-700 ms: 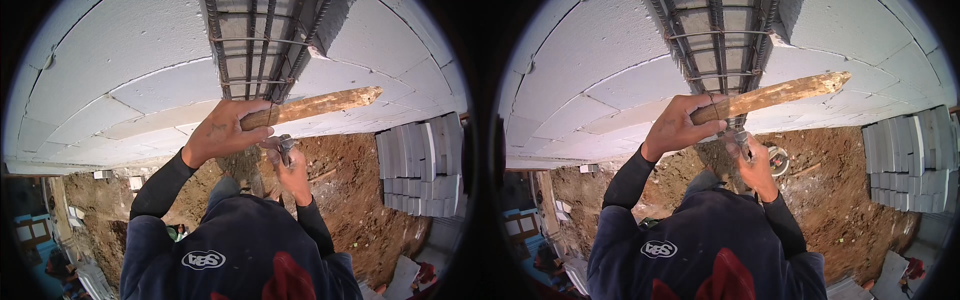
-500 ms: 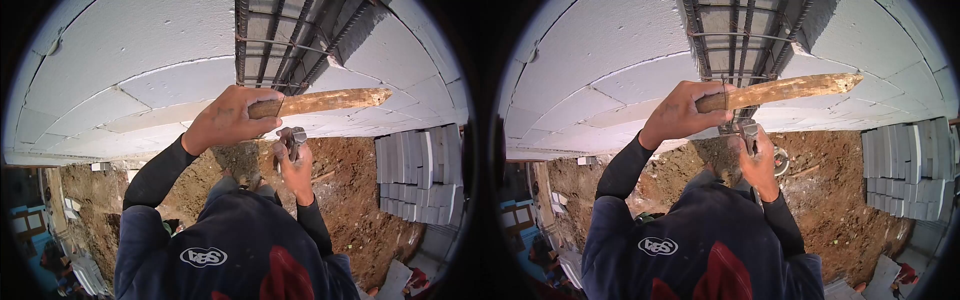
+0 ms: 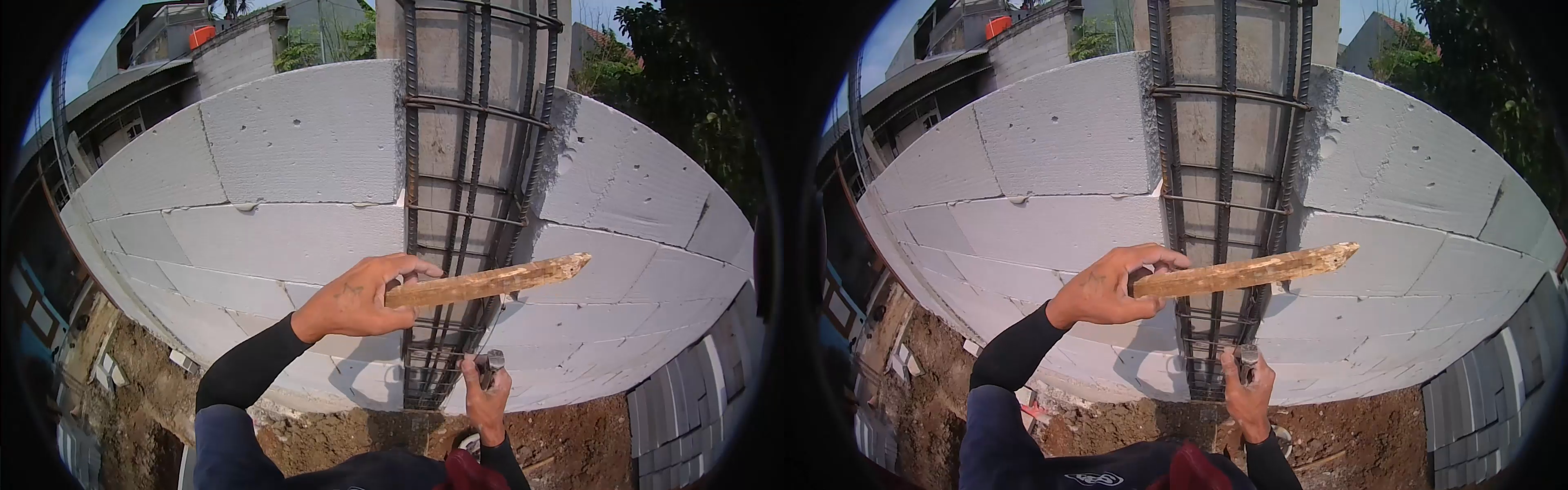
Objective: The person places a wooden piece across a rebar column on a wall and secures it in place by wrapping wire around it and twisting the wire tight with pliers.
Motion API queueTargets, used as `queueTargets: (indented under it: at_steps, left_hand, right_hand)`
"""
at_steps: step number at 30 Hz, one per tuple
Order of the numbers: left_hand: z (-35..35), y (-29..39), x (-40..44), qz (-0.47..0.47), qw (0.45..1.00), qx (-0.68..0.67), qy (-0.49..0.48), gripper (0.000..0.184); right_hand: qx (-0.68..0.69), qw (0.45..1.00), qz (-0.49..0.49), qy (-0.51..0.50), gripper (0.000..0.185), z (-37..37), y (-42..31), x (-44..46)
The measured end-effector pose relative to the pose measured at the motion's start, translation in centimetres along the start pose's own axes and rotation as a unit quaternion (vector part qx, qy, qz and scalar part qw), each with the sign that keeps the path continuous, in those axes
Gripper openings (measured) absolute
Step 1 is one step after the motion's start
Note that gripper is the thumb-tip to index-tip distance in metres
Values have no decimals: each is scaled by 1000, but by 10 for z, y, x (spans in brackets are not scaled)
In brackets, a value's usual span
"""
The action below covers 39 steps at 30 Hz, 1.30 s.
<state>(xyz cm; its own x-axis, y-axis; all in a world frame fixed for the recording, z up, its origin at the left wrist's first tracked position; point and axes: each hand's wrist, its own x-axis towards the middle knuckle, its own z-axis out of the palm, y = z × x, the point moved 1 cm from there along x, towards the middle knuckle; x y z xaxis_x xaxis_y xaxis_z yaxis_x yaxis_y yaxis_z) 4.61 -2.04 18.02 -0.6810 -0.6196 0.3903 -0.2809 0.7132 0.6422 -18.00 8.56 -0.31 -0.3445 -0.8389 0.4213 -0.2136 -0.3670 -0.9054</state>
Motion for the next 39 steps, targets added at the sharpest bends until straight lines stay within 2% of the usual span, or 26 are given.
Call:
queueTargets:
  at_steps: [2, 4, 6, 8, 10, 12, 14, 17, 20, 23, 26, 32, 36, 39]
  left_hand:
    - [-29, 18, 15, 41, 998, -10, 44, 48]
    - [-69, 59, 34, 28, 998, 50, 22, 50]
    - [-99, 71, 57, 75, 989, 93, 86, 52]
    - [-129, 93, 80, 114, 957, 232, 134, 55]
    - [-155, 91, 103, 154, 946, 228, 174, 59]
    - [-170, 93, 120, 168, 925, 273, 204, 58]
    - [-182, 95, 134, 124, 927, 292, 203, 61]
    - [-191, 90, 151, 118, 914, 333, 197, 61]
    - [-188, 93, 159, 142, 915, 329, 185, 58]
    - [-180, 94, 157, 148, 905, 340, 209, 51]
    - [-177, 81, 155, 157, 913, 300, 228, 48]
    - [-176, 82, 147, 208, 869, 361, 266, 41]
    - [-184, 82, 142, 153, 884, 364, 249, 44]
    - [-199, 80, 145, 155, 891, 373, 209, 35]
  right_hand:
    - [-20, 1000, -8, 2, 24, -16, -9, 6]
    - [-23, 1000, -18, -4, 24, -25, -15, 12]
    - [-11, 999, -23, -19, 24, -31, -16, 14]
    - [18, 999, -14, -28, 24, -32, -29, 18]
    - [27, 999, -6, -33, 25, -31, -37, 22]
    - [13, 999, 3, -40, 26, -34, -38, 22]
    - [-4, 998, -26, -48, 27, -34, -35, 20]
    - [8, 997, -62, -51, 25, -29, -43, 23]
    - [10, 999, -19, -40, 24, -26, -50, 27]
    - [-20, 998, -26, -46, 25, -24, -50, 40]
    - [-16, 996, -85, -29, 25, -16, -60, 57]
    - [13, 992, -123, 8, 23, 4, -88, 95]
    - [22, 991, -128, -12, 22, 17, -123, 112]
    - [4, 986, -166, -4, 24, 31, -139, 131]
